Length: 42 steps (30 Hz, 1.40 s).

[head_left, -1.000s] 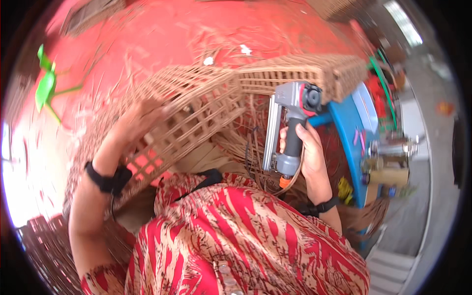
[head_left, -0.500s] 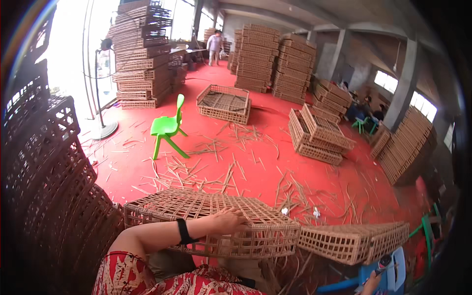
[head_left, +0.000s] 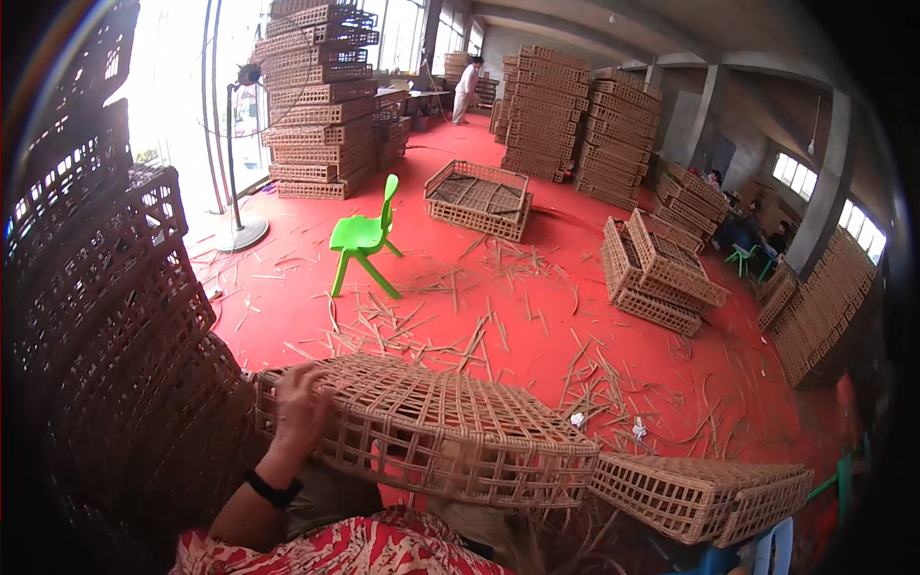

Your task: Assembling and securing a woven bamboo frame using a pneumatic stapler.

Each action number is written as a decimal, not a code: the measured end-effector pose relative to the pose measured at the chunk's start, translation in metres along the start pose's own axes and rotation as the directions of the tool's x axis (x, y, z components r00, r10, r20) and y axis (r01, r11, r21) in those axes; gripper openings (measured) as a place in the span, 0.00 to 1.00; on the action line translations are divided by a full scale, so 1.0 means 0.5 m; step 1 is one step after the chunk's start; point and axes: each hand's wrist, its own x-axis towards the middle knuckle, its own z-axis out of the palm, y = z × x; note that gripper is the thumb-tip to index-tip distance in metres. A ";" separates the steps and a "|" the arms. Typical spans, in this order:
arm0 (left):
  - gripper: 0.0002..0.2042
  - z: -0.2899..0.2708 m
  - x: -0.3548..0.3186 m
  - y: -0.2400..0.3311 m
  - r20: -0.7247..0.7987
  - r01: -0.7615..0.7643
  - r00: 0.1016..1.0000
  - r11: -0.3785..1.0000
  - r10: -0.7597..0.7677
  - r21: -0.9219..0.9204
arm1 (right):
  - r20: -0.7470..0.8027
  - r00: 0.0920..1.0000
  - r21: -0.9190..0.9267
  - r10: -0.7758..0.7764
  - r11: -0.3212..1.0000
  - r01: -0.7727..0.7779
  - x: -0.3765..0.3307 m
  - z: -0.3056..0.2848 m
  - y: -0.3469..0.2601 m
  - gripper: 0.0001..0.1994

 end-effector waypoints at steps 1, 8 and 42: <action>0.16 -0.008 -0.018 -0.030 -0.001 0.006 1.000 1.000 -0.006 0.003 | 0.010 1.000 0.020 -0.006 1.000 0.005 0.002 0.000 -0.005 0.30; 0.26 -0.016 -0.080 -0.134 -0.234 0.126 0.968 0.980 -0.089 0.151 | 0.041 0.998 0.125 -0.041 0.991 0.036 -0.001 -0.030 -0.039 0.26; 0.25 0.094 0.108 -0.144 -0.062 0.387 0.862 0.733 -0.503 -0.559 | 0.945 0.299 0.283 -0.128 0.779 -0.559 -0.365 0.612 -0.233 0.20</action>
